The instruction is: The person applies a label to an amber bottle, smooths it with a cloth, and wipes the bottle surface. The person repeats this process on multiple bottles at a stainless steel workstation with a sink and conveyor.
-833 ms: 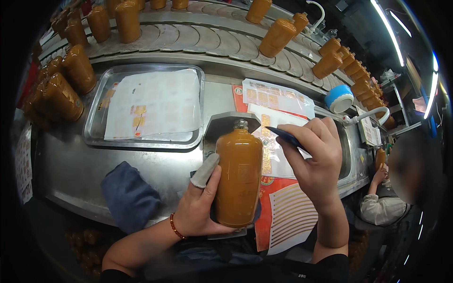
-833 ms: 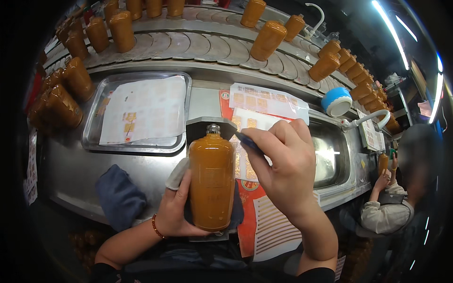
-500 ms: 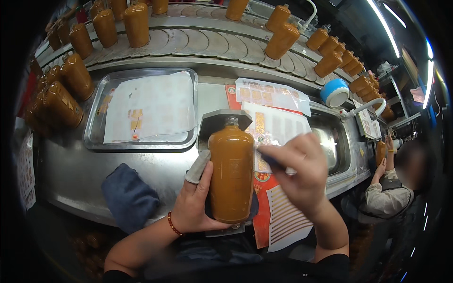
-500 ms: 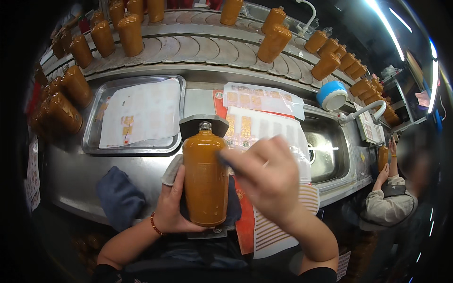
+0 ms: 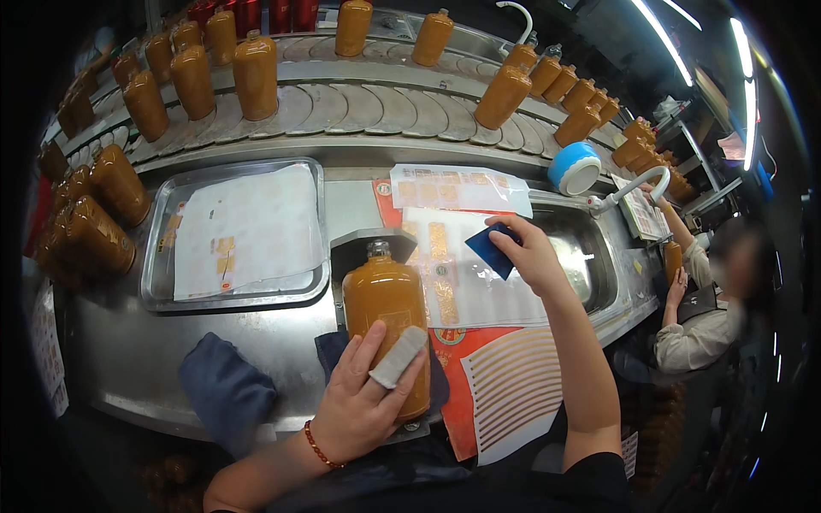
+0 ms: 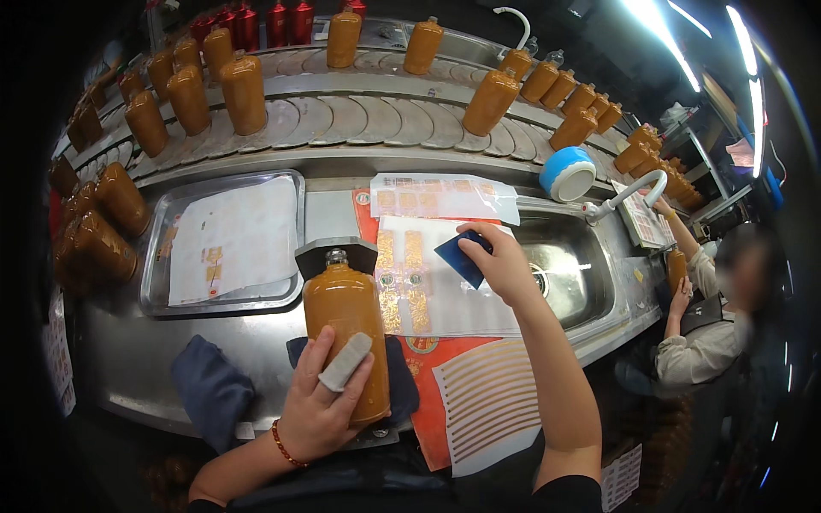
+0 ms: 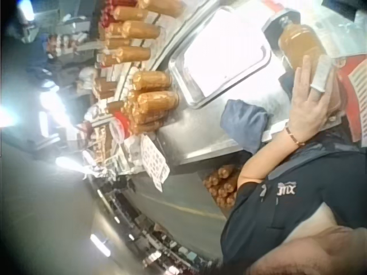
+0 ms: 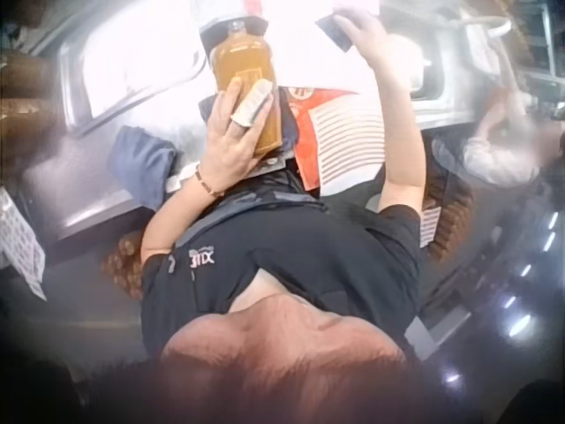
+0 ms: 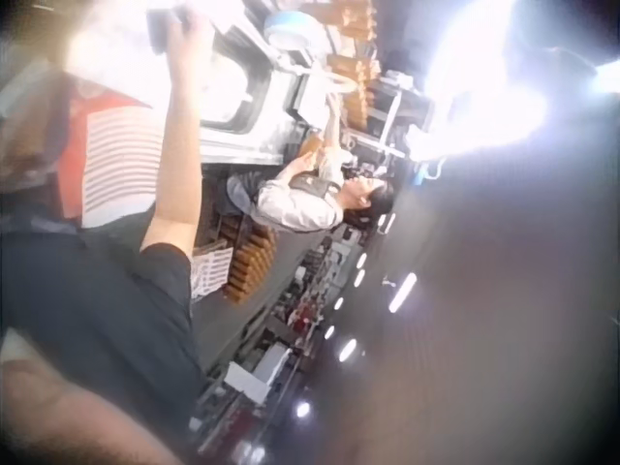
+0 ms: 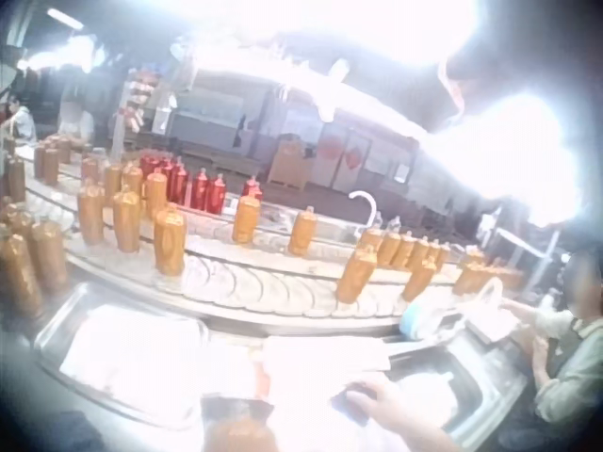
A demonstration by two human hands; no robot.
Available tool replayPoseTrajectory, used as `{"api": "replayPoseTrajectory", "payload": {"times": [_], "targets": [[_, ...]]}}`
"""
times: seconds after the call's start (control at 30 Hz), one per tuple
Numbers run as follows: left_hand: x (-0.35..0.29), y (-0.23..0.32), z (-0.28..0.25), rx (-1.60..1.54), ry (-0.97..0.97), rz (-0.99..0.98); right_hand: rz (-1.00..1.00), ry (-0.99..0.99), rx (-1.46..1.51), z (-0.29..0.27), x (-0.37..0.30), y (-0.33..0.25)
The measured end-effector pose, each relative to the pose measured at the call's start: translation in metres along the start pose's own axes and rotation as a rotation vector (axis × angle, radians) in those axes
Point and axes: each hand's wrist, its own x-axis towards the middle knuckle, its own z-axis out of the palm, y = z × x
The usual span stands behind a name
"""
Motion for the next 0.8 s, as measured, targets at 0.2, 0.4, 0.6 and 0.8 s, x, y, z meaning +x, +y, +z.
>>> {"api": "replayPoseTrajectory", "payload": {"times": [0.2,0.4,0.6,0.8], "targets": [[-0.042,-0.017,0.008,-0.446,0.160,-0.243,0.254,-0.193,0.372,0.024,0.024,0.008],[-0.036,-0.029,0.014,-0.397,0.183,-0.146,0.324,-0.147,0.479,0.039,0.070,-0.007],[-0.043,-0.039,0.019,-0.488,0.240,-0.097,0.162,-0.340,0.206,0.089,0.141,-0.120],[-0.048,-0.043,0.014,-0.511,0.233,-0.062,-0.317,-0.837,-0.472,0.228,0.157,-0.248]]}}
